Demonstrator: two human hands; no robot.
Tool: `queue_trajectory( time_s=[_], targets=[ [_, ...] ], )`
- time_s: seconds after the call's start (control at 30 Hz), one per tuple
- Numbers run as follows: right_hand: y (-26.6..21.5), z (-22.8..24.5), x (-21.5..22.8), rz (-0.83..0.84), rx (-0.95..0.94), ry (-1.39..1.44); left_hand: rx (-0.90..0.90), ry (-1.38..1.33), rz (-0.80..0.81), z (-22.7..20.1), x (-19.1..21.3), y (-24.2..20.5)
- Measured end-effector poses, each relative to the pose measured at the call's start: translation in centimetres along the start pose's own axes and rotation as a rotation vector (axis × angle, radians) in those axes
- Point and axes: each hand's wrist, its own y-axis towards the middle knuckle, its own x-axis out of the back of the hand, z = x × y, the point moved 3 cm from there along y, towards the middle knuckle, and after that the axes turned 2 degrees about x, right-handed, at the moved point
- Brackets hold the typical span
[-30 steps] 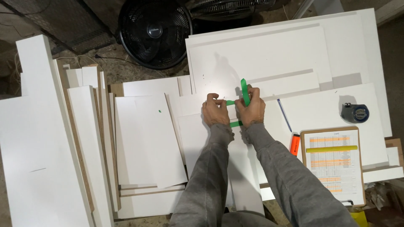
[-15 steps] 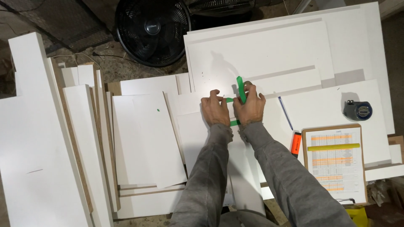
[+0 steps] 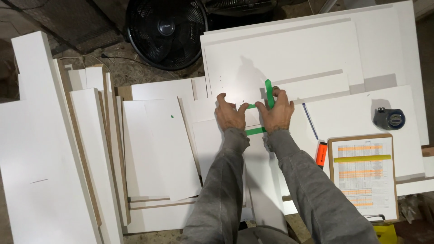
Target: Measuring white wood panels with a tape measure, applying masking tape, and marking them with a pen for assembly.
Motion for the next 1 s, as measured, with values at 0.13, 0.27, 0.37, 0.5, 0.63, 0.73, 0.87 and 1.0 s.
queue_trajectory(
  time_s=[0.13, 0.27, 0.37, 0.5, 0.63, 0.73, 0.87, 1.0],
  targets=[
    [-0.9, -1.5, 1.3, -0.061, 0.035, -0.019, 0.052, -0.032, -0.012, 1.6, -0.4, 0.4],
    [-2.0, 0.4, 4.9, -0.057, 0.063, 0.064, -0.171, -0.173, -0.09, 1.2, 0.2, 0.4],
    [-3.8, 1.7, 7.3, -0.022, 0.047, 0.215, -0.336, -0.282, -0.031, -0.8, 1.6, -1.5],
    [-6.2, 4.7, 10.4, -0.003, 0.134, 0.377, -0.478, -0.469, 0.25, -5.6, 4.4, -6.3],
    [-8.0, 5.1, 11.3, 0.021, 0.188, 0.289, -0.618, -0.455, 0.334, -8.8, 5.9, -9.4],
    [-8.6, 5.6, 11.9, 0.047, 0.269, 0.24, -0.646, -0.379, 0.359, -9.5, 6.2, -10.1],
    [-9.0, 6.1, 12.9, 0.097, 0.307, 0.257, -0.625, -0.261, 0.36, -9.9, 7.2, -10.8],
    [-9.2, 5.5, 13.7, 0.147, 0.35, 0.22, -0.638, -0.235, 0.294, -9.7, 7.5, -11.5]
  ],
)
